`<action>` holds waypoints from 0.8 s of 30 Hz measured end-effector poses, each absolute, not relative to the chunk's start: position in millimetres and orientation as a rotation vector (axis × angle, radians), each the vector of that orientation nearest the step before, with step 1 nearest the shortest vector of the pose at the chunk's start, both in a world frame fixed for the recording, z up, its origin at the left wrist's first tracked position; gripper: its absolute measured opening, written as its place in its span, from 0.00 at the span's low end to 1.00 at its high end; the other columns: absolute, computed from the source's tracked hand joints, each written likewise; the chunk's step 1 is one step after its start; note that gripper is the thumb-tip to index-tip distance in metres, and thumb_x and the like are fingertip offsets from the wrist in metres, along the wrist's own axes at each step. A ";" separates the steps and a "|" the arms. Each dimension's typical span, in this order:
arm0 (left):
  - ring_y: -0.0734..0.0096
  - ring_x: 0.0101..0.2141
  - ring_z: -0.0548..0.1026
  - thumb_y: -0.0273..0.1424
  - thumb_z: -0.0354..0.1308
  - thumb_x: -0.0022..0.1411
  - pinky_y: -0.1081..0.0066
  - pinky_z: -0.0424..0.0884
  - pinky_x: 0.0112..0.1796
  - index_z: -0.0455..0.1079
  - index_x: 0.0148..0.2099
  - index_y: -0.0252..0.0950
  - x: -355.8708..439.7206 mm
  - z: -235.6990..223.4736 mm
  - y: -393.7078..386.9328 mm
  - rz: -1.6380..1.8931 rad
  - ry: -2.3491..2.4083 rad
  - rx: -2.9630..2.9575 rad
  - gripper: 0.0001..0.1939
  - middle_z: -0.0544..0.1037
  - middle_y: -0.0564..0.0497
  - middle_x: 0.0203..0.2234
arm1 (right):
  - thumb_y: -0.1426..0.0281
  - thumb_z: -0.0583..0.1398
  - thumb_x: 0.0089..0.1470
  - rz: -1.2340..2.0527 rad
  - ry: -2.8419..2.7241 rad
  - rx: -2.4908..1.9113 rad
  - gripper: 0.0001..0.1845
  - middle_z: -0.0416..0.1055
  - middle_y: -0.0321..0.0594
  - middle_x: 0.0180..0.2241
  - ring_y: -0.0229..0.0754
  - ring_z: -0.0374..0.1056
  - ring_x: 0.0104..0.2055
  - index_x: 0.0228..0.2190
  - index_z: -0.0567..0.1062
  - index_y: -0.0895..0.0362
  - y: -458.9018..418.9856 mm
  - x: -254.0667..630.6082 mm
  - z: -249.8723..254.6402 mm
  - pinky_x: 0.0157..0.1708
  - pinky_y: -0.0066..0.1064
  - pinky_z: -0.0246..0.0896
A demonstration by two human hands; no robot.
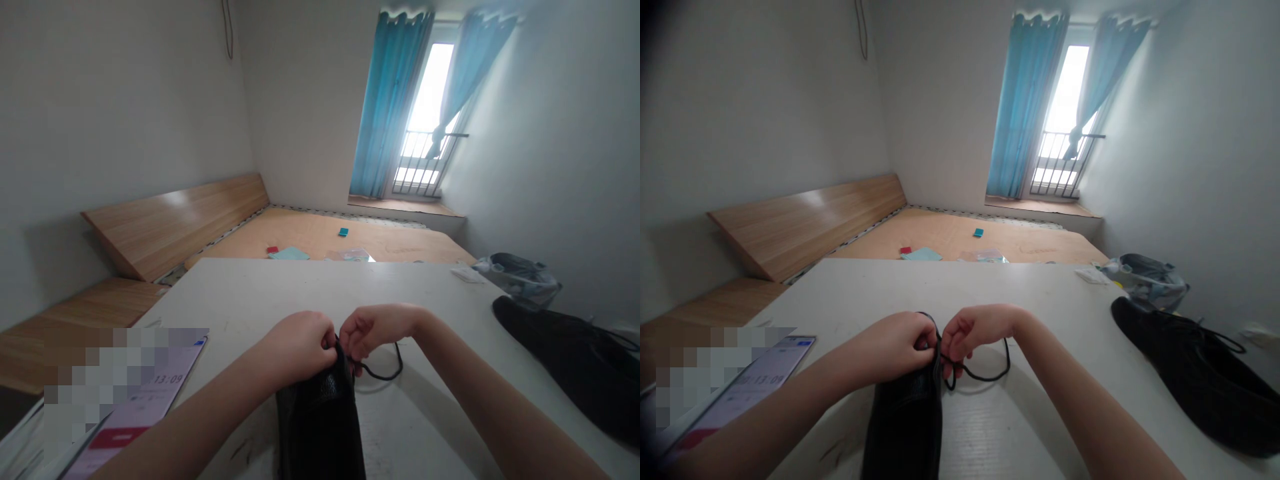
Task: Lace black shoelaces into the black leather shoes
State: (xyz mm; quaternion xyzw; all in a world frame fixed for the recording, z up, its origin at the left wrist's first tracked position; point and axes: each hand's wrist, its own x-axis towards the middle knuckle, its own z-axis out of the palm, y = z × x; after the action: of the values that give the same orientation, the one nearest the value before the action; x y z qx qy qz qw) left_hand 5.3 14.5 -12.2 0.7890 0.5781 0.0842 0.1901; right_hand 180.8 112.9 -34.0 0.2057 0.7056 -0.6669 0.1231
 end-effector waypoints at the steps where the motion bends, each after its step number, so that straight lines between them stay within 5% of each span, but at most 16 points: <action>1: 0.69 0.23 0.70 0.29 0.54 0.49 0.72 0.56 0.23 0.74 0.26 0.38 5.1 -12.4 14.4 0.240 1.624 2.219 0.07 0.76 0.52 0.21 | 0.63 0.68 0.43 -1.944 2.072 0.607 0.15 0.77 0.36 0.28 0.34 0.72 0.30 0.30 0.73 0.60 113.3 180.5 -34.3 0.31 0.25 0.59; 6: 0.69 0.24 0.70 0.30 0.55 0.49 0.71 0.55 0.24 0.73 0.26 0.39 3.9 -12.7 14.0 0.272 1.614 2.217 0.05 0.76 0.52 0.22 | 0.67 0.64 0.48 -1.882 2.148 0.636 0.08 0.75 0.35 0.26 0.33 0.71 0.28 0.29 0.73 0.60 113.5 178.2 -35.7 0.29 0.24 0.58; 14: 0.70 0.21 0.66 0.31 0.55 0.47 0.72 0.54 0.22 0.68 0.23 0.38 -5.5 2.2 15.6 0.425 1.585 2.113 0.04 0.70 0.56 0.17 | 0.63 0.61 0.55 -1.788 2.434 0.773 0.11 0.73 0.37 0.28 0.35 0.69 0.30 0.33 0.74 0.60 113.4 184.0 -21.0 0.28 0.26 0.57; 20: 0.73 0.22 0.64 0.34 0.53 0.52 0.73 0.56 0.23 0.66 0.25 0.38 -23.1 35.2 12.6 0.757 1.539 2.002 0.07 0.66 0.58 0.18 | 0.61 0.59 0.59 -1.928 2.747 0.653 0.15 0.72 0.39 0.38 0.37 0.66 0.42 0.40 0.75 0.59 88.0 177.5 6.6 0.45 0.32 0.60; 24: 0.74 0.22 0.61 0.33 0.54 0.53 0.73 0.55 0.23 0.65 0.24 0.37 -24.8 41.9 9.8 0.896 1.452 1.928 0.07 0.62 0.59 0.17 | 0.62 0.61 0.57 -1.918 2.976 0.770 0.11 0.71 0.38 0.35 0.39 0.66 0.38 0.35 0.75 0.58 65.5 167.9 15.8 0.42 0.35 0.61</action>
State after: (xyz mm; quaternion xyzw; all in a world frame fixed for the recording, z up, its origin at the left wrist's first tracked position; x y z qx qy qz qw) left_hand -24.8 9.8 41.9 0.7189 0.5414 0.3342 0.2799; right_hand 167.9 65.5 15.8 0.2064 0.7976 -0.5141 -0.2387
